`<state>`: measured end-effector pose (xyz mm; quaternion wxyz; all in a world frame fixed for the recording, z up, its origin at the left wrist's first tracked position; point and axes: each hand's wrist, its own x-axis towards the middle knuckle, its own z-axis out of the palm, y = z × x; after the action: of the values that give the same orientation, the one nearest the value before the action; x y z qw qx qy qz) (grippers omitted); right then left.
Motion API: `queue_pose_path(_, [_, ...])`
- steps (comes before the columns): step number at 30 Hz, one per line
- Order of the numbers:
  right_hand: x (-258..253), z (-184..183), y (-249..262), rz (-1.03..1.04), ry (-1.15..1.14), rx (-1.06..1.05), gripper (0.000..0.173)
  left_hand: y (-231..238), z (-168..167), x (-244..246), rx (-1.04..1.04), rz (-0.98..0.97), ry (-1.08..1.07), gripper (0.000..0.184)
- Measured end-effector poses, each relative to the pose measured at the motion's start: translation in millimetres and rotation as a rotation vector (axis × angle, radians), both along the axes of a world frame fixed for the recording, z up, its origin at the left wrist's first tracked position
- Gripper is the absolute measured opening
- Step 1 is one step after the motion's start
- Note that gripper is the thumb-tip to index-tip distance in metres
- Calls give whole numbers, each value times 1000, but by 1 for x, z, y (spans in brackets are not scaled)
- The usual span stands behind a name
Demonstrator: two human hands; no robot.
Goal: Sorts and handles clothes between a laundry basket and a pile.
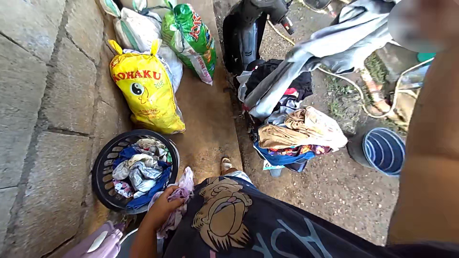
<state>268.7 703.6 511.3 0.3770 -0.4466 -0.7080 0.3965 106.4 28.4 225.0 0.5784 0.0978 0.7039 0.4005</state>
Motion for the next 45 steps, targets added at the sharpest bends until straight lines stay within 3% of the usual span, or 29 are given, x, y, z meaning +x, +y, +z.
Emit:
queue_pose_path(3, [-12,-34,-3,1,-392,-197,45,10,2,9,-3,27,-10,38])
queue_pose_path(7, [-22,-121,-13,242,-717,-318,42,22,1,17,-13,28,-15,38])
queue_pose_path(14, [31,-271,-32,471,-897,-408,44,29,-1,15,-18,28,-14,40])
queue_pose_path(19, [64,-323,-114,494,-1001,-611,45,26,3,8,-45,171,66,40])
queue_pose_path(25, [115,-383,-209,520,-1080,-872,43,10,-47,-2,-122,502,19,47])
queue_pose_path(31, [122,-389,-264,584,-1250,-895,43,-20,-137,-43,-365,407,91,62])
queue_pose_path(37, [114,-379,-289,523,-1268,-828,41,-55,-198,-97,-810,313,146,65])
queue_pose_path(41, [109,-373,-306,567,-1337,-804,40,-56,-236,-101,-902,152,71,56])
queue_pose_path(45, [92,-366,-322,703,-1451,-736,43,-58,-233,-109,-825,42,58,49])
